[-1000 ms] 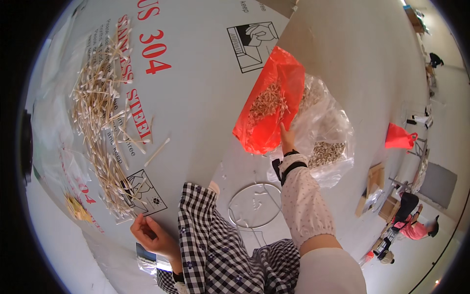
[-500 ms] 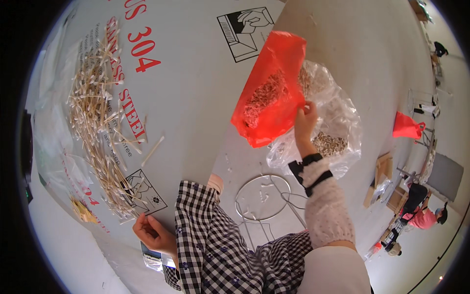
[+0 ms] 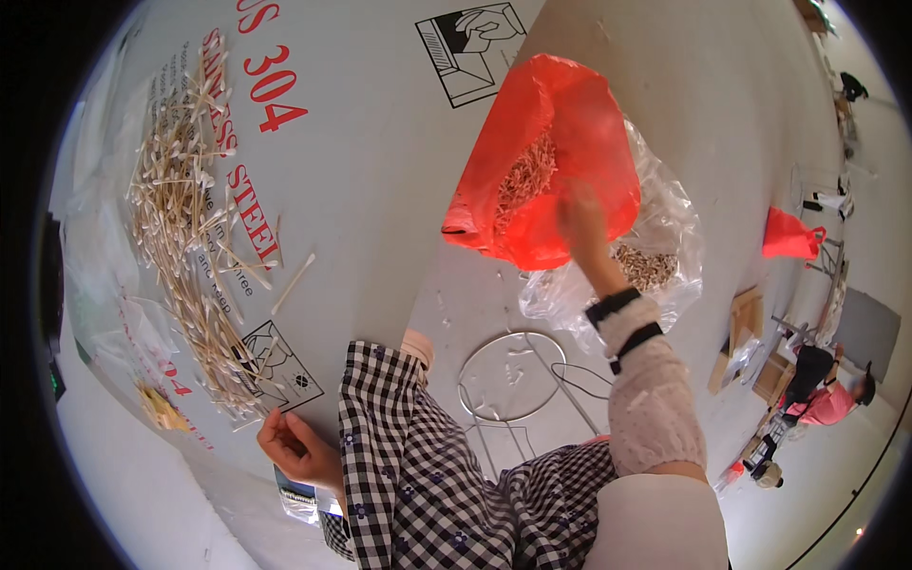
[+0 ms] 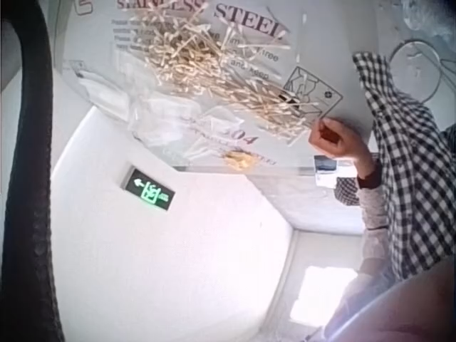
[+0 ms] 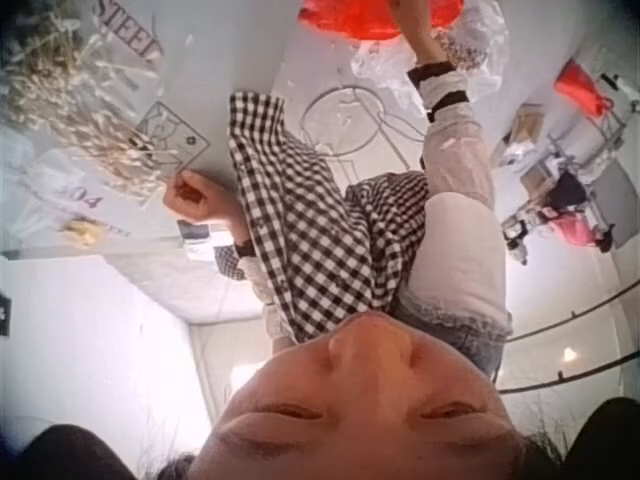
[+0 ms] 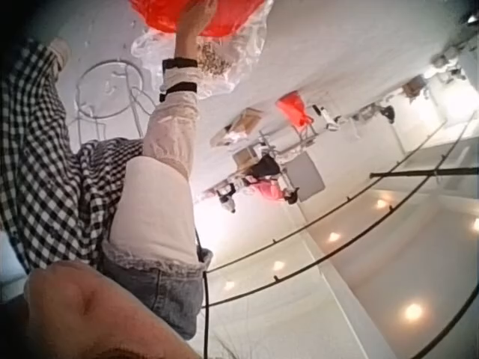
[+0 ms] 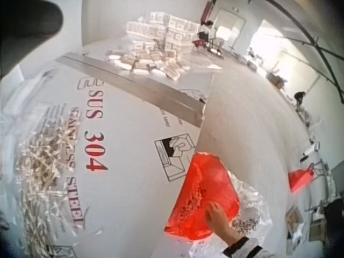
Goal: The person is aligning cotton swabs and inserting them into small plastic packets on a metal table.
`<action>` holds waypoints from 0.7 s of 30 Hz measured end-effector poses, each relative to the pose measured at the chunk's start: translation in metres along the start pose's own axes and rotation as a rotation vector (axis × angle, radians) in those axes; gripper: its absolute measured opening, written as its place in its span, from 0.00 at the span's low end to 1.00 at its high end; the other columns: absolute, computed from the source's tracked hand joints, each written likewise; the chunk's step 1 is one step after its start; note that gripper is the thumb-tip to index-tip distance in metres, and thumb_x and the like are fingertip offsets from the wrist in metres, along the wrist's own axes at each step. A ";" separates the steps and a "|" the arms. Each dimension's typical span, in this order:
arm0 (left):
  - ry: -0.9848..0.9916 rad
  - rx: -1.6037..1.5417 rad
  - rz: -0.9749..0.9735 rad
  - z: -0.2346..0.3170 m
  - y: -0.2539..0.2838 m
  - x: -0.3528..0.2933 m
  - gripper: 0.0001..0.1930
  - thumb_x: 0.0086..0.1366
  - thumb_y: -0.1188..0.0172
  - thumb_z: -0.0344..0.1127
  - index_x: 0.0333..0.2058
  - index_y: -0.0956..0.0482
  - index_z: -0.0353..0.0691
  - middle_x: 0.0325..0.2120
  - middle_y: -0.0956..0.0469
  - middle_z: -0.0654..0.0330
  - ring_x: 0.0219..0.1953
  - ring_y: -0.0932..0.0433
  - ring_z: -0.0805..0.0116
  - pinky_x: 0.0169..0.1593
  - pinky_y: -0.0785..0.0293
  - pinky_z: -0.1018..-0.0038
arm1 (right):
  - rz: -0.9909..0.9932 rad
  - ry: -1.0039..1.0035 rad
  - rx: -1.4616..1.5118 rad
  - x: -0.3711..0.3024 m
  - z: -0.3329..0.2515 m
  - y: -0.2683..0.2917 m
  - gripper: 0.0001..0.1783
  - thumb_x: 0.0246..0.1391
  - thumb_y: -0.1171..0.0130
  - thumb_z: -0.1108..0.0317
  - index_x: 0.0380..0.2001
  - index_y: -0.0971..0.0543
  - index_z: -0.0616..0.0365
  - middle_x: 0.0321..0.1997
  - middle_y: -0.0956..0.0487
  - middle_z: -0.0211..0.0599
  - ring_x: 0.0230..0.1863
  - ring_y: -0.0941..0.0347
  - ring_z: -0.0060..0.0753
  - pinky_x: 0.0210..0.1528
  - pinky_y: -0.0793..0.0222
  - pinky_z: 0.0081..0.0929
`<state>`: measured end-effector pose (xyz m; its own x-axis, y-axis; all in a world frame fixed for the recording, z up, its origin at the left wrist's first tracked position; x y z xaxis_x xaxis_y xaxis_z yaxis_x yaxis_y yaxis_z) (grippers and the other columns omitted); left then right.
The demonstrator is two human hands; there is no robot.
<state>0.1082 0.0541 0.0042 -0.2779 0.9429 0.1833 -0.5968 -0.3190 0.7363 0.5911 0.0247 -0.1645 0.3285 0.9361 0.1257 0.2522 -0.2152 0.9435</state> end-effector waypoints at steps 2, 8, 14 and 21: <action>-0.005 0.000 0.000 -0.001 0.002 0.002 0.05 0.66 0.45 0.24 0.40 0.26 0.32 0.34 0.29 0.60 0.27 0.33 0.76 0.30 0.36 0.80 | -0.223 -0.397 0.343 0.000 0.000 -0.084 0.23 0.56 0.46 0.74 0.57 0.31 0.61 0.45 0.22 0.52 0.46 0.24 0.50 0.47 0.29 0.40; 0.038 -0.016 -0.027 0.007 -0.008 -0.004 0.05 0.66 0.46 0.24 0.40 0.26 0.33 0.34 0.29 0.61 0.28 0.33 0.76 0.30 0.35 0.80 | -0.372 -0.262 0.860 0.036 -0.056 -0.180 0.29 0.49 0.50 0.80 0.58 0.31 0.63 0.46 0.21 0.57 0.47 0.23 0.45 0.46 0.28 0.40; 0.006 -0.030 0.005 -0.001 -0.001 -0.001 0.08 0.67 0.43 0.25 0.43 0.24 0.32 0.33 0.26 0.63 0.30 0.29 0.78 0.32 0.32 0.84 | -0.406 -0.343 0.961 0.045 -0.088 -0.150 0.29 0.48 0.50 0.81 0.58 0.31 0.63 0.48 0.21 0.59 0.48 0.23 0.47 0.47 0.29 0.40; 0.010 -0.093 -0.007 0.009 -0.017 -0.006 0.05 0.67 0.45 0.24 0.41 0.26 0.33 0.34 0.29 0.62 0.28 0.33 0.77 0.30 0.36 0.82 | -0.305 -0.204 0.868 0.045 0.023 -0.162 0.27 0.49 0.51 0.81 0.55 0.29 0.61 0.46 0.21 0.59 0.49 0.24 0.53 0.46 0.29 0.41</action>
<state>0.1267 0.0550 -0.0031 -0.2804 0.9445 0.1714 -0.6663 -0.3201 0.6735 0.5855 0.0951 -0.3183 0.2685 0.9371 -0.2231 0.9168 -0.1776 0.3577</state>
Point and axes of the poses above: each hand's wrist, its own x-axis towards the middle knuckle, its own y-axis out of the back of the hand, z = x × y, the point moved 6 cm from there along x, towards the middle knuckle
